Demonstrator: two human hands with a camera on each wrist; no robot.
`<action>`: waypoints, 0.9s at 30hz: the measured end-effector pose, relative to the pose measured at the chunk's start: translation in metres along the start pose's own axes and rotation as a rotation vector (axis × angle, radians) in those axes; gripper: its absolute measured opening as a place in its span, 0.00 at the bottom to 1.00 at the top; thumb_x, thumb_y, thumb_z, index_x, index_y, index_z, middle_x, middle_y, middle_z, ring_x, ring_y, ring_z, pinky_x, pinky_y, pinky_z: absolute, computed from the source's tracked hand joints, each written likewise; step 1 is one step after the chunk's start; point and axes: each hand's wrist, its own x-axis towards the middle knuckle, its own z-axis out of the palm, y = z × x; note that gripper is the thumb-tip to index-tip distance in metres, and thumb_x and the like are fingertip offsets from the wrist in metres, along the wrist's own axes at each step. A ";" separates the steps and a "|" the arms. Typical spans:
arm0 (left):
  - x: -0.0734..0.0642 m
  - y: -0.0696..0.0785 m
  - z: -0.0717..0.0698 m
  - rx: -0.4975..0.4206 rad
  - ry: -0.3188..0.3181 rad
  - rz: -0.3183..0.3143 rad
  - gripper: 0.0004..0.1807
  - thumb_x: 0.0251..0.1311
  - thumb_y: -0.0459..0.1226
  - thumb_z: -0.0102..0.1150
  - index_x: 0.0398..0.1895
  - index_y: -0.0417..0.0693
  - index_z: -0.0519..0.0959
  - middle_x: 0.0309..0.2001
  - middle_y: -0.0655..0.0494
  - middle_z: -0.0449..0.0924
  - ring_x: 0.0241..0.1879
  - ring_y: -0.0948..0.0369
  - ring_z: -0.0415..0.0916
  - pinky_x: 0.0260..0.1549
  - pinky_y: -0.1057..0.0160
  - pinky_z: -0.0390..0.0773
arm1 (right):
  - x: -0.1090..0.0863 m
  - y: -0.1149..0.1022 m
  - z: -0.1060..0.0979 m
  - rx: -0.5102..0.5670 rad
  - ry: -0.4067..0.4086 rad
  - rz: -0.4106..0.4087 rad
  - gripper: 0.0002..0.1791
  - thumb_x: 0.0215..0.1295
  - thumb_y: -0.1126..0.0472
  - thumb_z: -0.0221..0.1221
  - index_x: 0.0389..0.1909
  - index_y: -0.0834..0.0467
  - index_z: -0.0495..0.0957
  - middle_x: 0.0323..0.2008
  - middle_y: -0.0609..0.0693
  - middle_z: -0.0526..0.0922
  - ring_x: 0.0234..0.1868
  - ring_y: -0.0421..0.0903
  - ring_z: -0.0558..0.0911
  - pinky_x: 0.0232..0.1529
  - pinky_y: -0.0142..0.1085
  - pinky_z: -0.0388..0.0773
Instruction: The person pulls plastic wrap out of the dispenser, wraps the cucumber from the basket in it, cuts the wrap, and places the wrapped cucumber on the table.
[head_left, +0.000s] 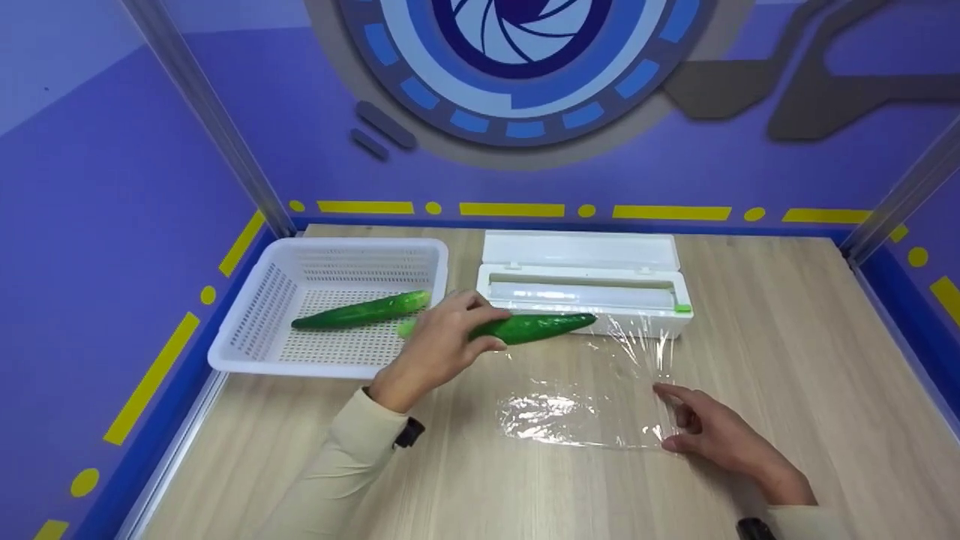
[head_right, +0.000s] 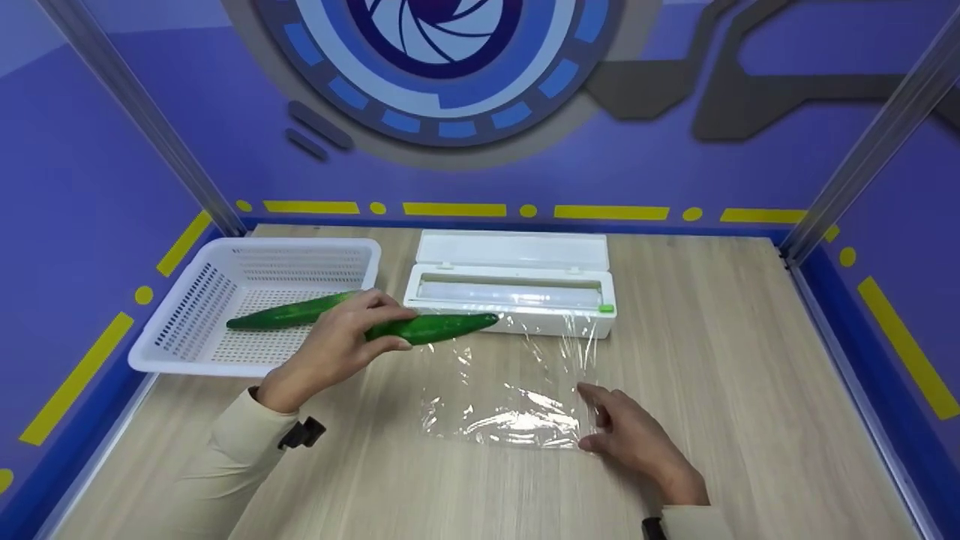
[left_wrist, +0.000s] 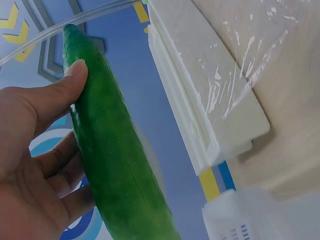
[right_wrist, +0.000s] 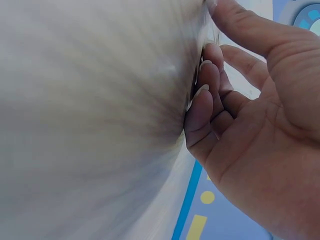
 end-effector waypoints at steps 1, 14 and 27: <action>0.001 0.002 0.002 -0.002 -0.012 0.001 0.22 0.62 0.44 0.75 0.59 0.53 0.88 0.47 0.53 0.81 0.45 0.55 0.77 0.42 0.55 0.79 | 0.000 0.000 0.000 0.001 0.000 0.007 0.45 0.60 0.58 0.77 0.75 0.65 0.69 0.38 0.48 0.74 0.39 0.41 0.72 0.39 0.34 0.70; 0.014 0.029 0.048 0.044 -0.146 0.046 0.23 0.63 0.48 0.74 0.61 0.55 0.87 0.47 0.55 0.84 0.44 0.59 0.77 0.42 0.63 0.77 | 0.001 0.000 0.002 0.026 -0.019 0.014 0.45 0.61 0.57 0.77 0.75 0.63 0.69 0.38 0.48 0.74 0.39 0.41 0.72 0.38 0.33 0.70; 0.029 0.034 0.107 0.050 -0.294 0.020 0.24 0.64 0.51 0.72 0.62 0.57 0.87 0.49 0.61 0.83 0.44 0.65 0.74 0.42 0.68 0.72 | 0.003 0.001 0.002 0.020 0.015 0.009 0.40 0.58 0.58 0.79 0.70 0.62 0.74 0.36 0.47 0.74 0.38 0.42 0.72 0.37 0.34 0.68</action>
